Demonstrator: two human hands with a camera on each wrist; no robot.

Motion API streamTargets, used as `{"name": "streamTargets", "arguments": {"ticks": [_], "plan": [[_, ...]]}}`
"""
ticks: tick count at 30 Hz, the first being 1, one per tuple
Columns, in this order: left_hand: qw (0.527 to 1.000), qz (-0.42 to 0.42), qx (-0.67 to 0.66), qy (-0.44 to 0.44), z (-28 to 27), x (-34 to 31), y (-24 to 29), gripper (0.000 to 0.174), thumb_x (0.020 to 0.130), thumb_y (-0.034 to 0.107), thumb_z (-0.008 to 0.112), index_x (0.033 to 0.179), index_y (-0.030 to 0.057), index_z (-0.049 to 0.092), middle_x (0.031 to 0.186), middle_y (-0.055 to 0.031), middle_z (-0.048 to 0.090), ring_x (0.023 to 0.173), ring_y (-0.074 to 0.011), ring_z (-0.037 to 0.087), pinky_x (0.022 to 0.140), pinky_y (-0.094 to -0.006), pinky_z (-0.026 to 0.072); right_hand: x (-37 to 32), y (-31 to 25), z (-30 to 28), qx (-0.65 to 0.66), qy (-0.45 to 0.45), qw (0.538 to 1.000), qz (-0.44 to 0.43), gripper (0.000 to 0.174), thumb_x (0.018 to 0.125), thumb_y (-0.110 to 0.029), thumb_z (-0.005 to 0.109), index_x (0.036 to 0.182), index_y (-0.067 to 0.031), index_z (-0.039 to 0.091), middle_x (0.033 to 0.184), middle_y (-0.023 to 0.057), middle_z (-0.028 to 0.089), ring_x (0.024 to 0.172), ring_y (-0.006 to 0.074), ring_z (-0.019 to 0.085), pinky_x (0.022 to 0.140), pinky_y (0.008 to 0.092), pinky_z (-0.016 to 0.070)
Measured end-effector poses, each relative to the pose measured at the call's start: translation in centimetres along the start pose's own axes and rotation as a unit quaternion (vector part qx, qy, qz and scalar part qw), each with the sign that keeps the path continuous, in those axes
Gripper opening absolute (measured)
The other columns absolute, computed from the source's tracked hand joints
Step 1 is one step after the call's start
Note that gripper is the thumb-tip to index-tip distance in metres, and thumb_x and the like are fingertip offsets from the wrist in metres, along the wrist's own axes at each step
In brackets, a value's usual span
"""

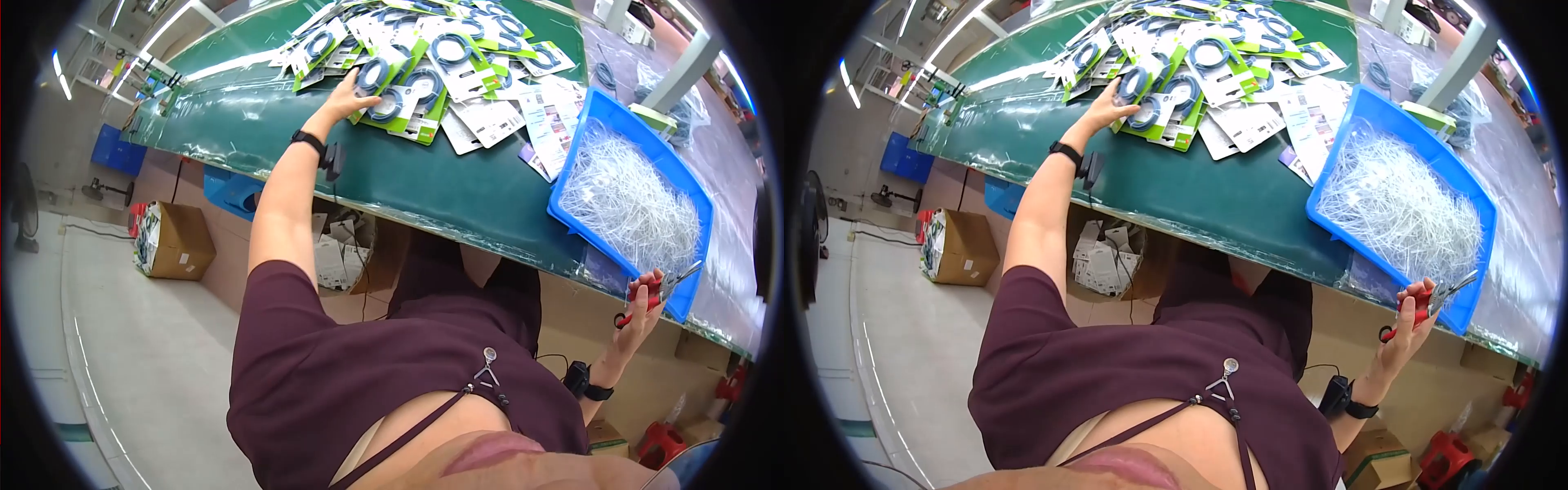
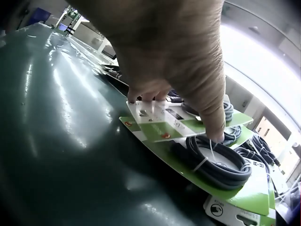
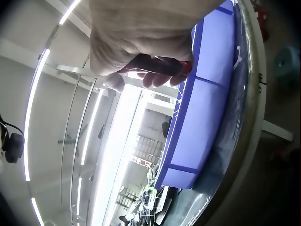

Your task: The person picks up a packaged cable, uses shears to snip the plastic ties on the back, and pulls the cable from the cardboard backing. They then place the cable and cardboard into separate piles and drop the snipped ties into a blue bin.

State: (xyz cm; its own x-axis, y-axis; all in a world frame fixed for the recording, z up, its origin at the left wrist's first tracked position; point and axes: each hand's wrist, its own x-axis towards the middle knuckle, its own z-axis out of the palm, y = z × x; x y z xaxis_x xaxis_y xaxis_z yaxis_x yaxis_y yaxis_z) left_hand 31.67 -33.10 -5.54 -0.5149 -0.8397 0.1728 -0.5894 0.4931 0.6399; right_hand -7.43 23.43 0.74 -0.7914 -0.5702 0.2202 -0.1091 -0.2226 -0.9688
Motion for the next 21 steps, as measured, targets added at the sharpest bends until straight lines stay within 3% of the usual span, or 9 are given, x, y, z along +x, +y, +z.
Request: {"name": "streamTargets", "arguments": {"ticks": [4, 5, 6, 8, 9, 11, 14, 15, 21], "plan": [[0.996, 0.001, -0.085, 0.009, -1.4, -2.9, 3.3, 0.089, 0.077, 0.042, 0.076, 0.143, 0.0013, 0.033, 0.131, -0.0216, 0.05, 0.122, -0.0331, 0.052, 0.102, -0.0404, 0.0419, 0.3, -0.5, 1.1, 0.036, 0.057, 0.997, -0.031, 0.045, 0.094, -0.015, 0.057, 0.133, 0.0023, 0.042, 0.107, 0.0061, 0.054, 0.096, 0.0139, 0.051, 0.088, 0.0278, 0.041], [0.957, -0.021, -0.288, 0.021, -1.2, -4.6, 5.5, 0.085, 0.083, 0.042, 0.07, 0.146, 0.004, 0.027, 0.132, -0.0198, 0.049, 0.124, -0.0357, 0.05, 0.103, -0.0443, 0.0408, 0.6, -0.3, 1.0, 0.037, 0.064, 0.997, -0.027, 0.045, 0.094, -0.015, 0.057, 0.133, 0.0023, 0.042, 0.107, 0.0061, 0.054, 0.096, 0.0139, 0.051, 0.088, 0.0278, 0.041], [0.876, -0.046, -0.479, 0.031, -1.0, -6.3, 8.1, 0.082, 0.089, 0.043, 0.064, 0.149, 0.0067, 0.021, 0.134, -0.018, 0.049, 0.126, -0.0383, 0.047, 0.105, -0.0482, 0.0396, 0.9, -0.1, 0.8, 0.037, 0.007, 0.999, -0.032, 0.048, 0.094, -0.018, 0.058, 0.134, 0.0028, 0.042, 0.107, 0.0059, 0.054, 0.095, 0.0136, 0.051, 0.087, 0.0277, 0.0413], [0.71, 0.021, -0.696, -0.105, 0.8, -9.2, 15.5, 0.084, 0.089, 0.056, 0.055, 0.149, 0.0079, 0.021, 0.14, -0.0199, 0.041, 0.127, -0.0438, 0.044, 0.105, -0.0561, 0.0383, 1.4, -0.4, 1.4, -0.001, -0.063, 0.998, -0.011, 0.053, 0.089, -0.022, 0.066, 0.133, 0.0015, 0.045, 0.102, 0.0045, 0.052, 0.09, 0.0134, 0.05, 0.082, 0.0275, 0.0422], [0.684, 0.018, -0.716, -0.138, 2.3, -10.3, 18.7, 0.089, 0.087, 0.062, 0.053, 0.149, 0.008, 0.02, 0.143, -0.0207, 0.037, 0.127, -0.0471, 0.042, 0.105, -0.0581, 0.0367, 1.3, -1.0, 2.9, -0.041, -0.076, 0.996, 0.016, 0.056, 0.085, -0.023, 0.071, 0.13, -0.0004, 0.048, 0.098, 0.0033, 0.051, 0.087, 0.0135, 0.05, 0.078, 0.0274, 0.0428], [0.643, 0.012, -0.741, -0.194, 5.5, -11.7, 23.7, 0.093, 0.085, 0.068, 0.05, 0.15, 0.0081, 0.019, 0.146, -0.0215, 0.034, 0.127, -0.0504, 0.04, 0.105, -0.06, 0.0351, 0.8, -2.5, 5.7, -0.31, -0.137, 0.94, -0.036, 0.057, 0.084, -0.025, 0.071, 0.131, -0.0004, 0.049, 0.099, 0.0063, 0.056, 0.086, 0.0174, 0.053, 0.079, 0.0292, 0.0442], [0.532, 0.003, -0.786, -0.316, 10.2, -13.0, 29.5, 0.09, 0.087, 0.071, 0.043, 0.148, 0.0073, 0.024, 0.138, -0.0195, 0.044, 0.128, -0.0477, 0.041, 0.102, -0.0619, 0.0379, 0.8, -2.7, 8.6, -0.395, -0.137, 0.892, -0.169, 0.058, 0.077, -0.024, 0.076, 0.124, -0.0017, 0.052, 0.1, 0.0133, 0.058, 0.088, 0.0285, 0.056, 0.081, 0.0362, 0.0451], [0.518, 0.0, -0.786, -0.339, 11.5, -13.4, 30.9, 0.09, 0.087, 0.071, 0.043, 0.148, 0.0073, 0.024, 0.138, -0.0195, 0.044, 0.128, -0.0477, 0.041, 0.102, -0.0619, 0.0379, 0.9, -2.5, 8.6, -0.424, -0.126, 0.874, -0.204, 0.057, 0.075, -0.024, 0.077, 0.122, -0.0012, 0.053, 0.1, 0.0149, 0.058, 0.089, 0.0317, 0.057, 0.081, 0.0384, 0.0452], [0.499, -0.027, -0.768, -0.401, 16.5, -15.3, 35.7, 0.09, 0.087, 0.07, 0.042, 0.147, 0.0058, 0.023, 0.138, -0.0213, 0.044, 0.127, -0.0438, 0.044, 0.103, -0.0593, 0.039, 0.7, -2.4, 6.2, -0.494, -0.046, 0.846, -0.194, 0.058, 0.074, -0.026, 0.077, 0.12, -0.0009, 0.053, 0.098, 0.0133, 0.058, 0.09, 0.0319, 0.057, 0.081, 0.0409, 0.0452]]}}
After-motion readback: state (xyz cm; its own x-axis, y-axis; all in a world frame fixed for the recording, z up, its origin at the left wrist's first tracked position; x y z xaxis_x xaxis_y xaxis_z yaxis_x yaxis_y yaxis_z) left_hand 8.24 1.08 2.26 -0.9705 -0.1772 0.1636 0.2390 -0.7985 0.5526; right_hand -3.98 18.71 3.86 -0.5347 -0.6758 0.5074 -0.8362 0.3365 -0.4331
